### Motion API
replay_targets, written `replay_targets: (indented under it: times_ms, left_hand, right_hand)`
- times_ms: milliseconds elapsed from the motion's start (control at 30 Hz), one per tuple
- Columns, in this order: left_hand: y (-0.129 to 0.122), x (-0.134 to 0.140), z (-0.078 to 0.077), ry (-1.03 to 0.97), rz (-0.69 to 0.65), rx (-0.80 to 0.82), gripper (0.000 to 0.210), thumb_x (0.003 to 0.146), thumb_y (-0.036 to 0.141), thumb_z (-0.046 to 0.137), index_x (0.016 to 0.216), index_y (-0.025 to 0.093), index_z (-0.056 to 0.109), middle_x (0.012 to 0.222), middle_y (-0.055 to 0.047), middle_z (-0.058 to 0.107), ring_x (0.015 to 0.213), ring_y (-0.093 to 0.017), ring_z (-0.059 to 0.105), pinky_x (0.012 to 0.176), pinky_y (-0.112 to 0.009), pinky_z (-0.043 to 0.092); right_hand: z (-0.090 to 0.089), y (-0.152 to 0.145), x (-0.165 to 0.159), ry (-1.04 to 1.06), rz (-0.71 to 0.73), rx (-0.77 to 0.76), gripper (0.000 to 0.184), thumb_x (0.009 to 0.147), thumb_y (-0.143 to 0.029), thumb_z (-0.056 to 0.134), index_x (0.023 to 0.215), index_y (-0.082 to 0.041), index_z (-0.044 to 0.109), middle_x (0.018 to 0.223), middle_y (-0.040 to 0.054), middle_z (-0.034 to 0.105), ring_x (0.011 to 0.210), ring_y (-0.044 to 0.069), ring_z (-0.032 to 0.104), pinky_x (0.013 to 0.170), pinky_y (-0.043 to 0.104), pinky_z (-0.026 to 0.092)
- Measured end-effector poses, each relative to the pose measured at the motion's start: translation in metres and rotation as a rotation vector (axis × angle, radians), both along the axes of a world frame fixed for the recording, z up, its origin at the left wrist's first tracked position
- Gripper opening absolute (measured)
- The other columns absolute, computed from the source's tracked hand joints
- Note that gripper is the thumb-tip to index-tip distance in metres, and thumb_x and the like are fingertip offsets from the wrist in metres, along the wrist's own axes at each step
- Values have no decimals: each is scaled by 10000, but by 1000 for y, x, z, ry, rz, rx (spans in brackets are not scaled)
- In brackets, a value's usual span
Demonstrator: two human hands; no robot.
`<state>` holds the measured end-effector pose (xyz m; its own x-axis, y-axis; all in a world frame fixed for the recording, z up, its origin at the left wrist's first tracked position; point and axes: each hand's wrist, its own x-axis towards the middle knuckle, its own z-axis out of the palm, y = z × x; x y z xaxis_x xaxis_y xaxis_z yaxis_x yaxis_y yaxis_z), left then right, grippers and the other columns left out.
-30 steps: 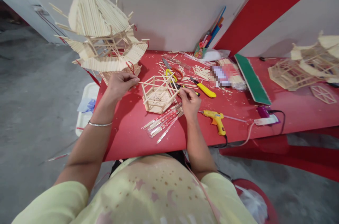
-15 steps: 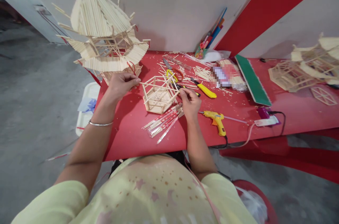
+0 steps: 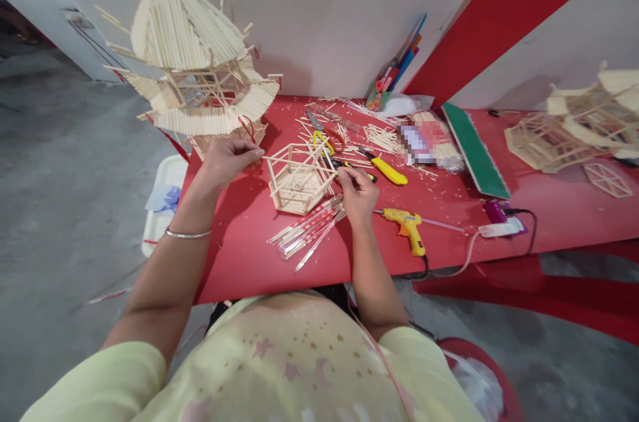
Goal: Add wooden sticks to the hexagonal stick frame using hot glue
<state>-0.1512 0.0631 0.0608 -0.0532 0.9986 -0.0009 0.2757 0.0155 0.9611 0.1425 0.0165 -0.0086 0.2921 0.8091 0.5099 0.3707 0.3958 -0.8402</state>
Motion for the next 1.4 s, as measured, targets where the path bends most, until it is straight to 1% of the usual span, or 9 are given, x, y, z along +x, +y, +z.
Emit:
replay_targets:
  times_ms: [100,233,333,433,567,767,900,1133,1400]
  left_hand:
    - [0,0,-1,6,-8,-10,103,750,277,784,721,182,757,633,-34,701,556,-140,642,520,-226,499]
    - [1,-1,-4,3,-38,-45,141,787,313,762,748,178,759,632,-46,715,551,-149,665,468,-209,466]
    - [2,-1,-5,-12,-61,-70,156,793,322,752,781,167,754,689,-61,743,583,-163,708,447,-198,457]
    - [2,-1,-5,-34,-72,-95,182,788,333,768,806,153,747,709,-74,750,621,-183,738,446,-199,474]
    - [3,-2,-5,-74,-80,-131,216,778,353,800,813,149,738,702,-78,750,647,-198,754,467,-207,509]
    - [3,-3,-5,-105,-103,-151,132,794,289,768,795,158,749,728,-88,759,699,-230,776,498,-233,563]
    - [3,-3,-4,-121,-97,-178,137,777,291,788,791,158,753,753,-108,776,713,-237,782,526,-243,590]
    - [4,-5,-5,-145,-129,-170,229,756,357,832,802,145,759,745,-107,773,715,-233,781,522,-245,597]
    - [3,-4,-5,-131,-103,-186,185,767,322,811,825,156,754,731,-102,773,732,-241,791,482,-217,556]
  right_hand:
    - [1,-1,-1,1,-6,-1,240,951,-454,688,960,-244,803,911,33,766,862,181,705,827,329,579]
    - [0,-3,-1,4,15,-16,234,921,-453,730,990,-241,797,898,28,738,793,163,680,761,304,572]
    - [-2,-3,1,0,41,13,222,888,-425,775,1026,-252,793,884,9,715,762,148,663,740,293,557]
    - [-6,-3,4,-30,50,34,213,887,-405,780,1045,-264,795,908,9,722,790,151,668,767,298,558]
    - [-8,-3,6,-70,54,12,201,918,-392,740,1076,-279,793,983,26,746,862,170,699,820,323,576]
    - [-8,-4,5,-104,29,79,165,944,-373,721,1055,-286,807,976,31,765,912,183,713,874,347,578]
    - [-7,-5,5,-138,10,62,175,960,-388,698,1052,-290,810,982,38,769,918,188,716,876,357,583]
    - [-2,-7,4,-144,6,98,192,981,-385,670,1043,-271,812,972,49,778,921,193,717,880,364,586]
    - [-3,-5,2,-139,-7,79,213,986,-413,656,1020,-272,812,973,50,784,918,201,723,900,384,593]
